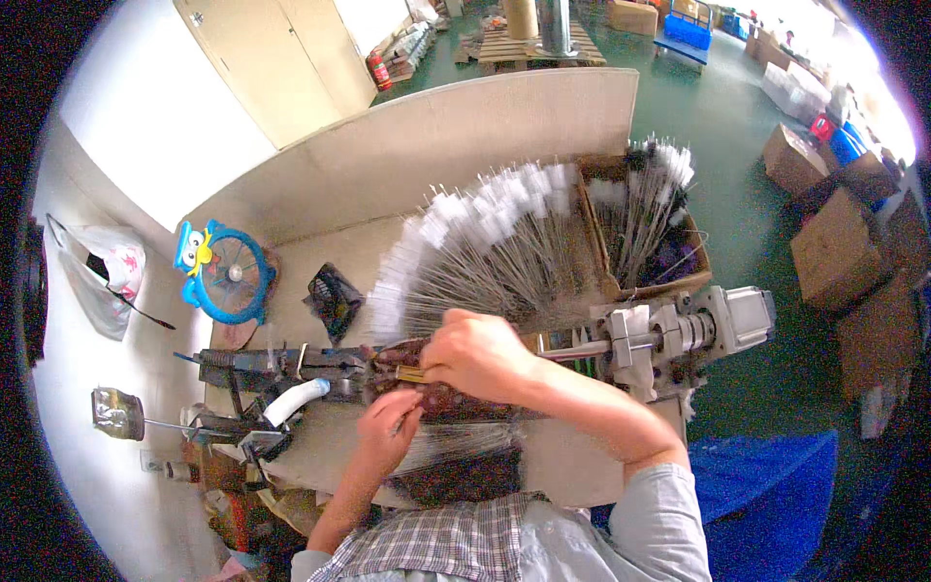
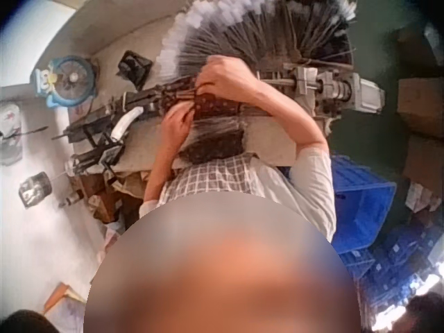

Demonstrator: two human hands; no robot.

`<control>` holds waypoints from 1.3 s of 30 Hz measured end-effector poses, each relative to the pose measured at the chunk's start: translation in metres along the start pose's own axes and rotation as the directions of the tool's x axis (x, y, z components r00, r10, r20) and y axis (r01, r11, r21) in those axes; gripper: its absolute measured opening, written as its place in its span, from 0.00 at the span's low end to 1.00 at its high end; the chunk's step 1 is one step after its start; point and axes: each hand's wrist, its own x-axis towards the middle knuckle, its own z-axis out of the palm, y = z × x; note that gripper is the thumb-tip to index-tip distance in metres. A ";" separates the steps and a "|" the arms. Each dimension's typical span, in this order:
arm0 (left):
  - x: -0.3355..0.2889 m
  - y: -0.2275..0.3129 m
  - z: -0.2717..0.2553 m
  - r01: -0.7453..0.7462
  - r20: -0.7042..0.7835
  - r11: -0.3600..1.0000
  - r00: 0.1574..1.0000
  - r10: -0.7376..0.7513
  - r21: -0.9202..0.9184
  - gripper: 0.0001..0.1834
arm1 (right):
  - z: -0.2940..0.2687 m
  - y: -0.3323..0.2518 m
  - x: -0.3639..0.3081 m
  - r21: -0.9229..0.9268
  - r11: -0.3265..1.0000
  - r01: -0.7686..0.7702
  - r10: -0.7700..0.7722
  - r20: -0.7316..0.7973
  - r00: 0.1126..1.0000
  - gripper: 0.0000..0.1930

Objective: Processing bundles of white fibrous rods using an industrial mechanical machine.

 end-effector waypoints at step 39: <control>-0.015 -0.044 0.002 0.640 0.202 0.471 0.697 -0.688 -0.607 0.20 | 0.085 -0.014 0.047 -0.127 0.992 0.002 -0.007 -0.042 0.999 0.05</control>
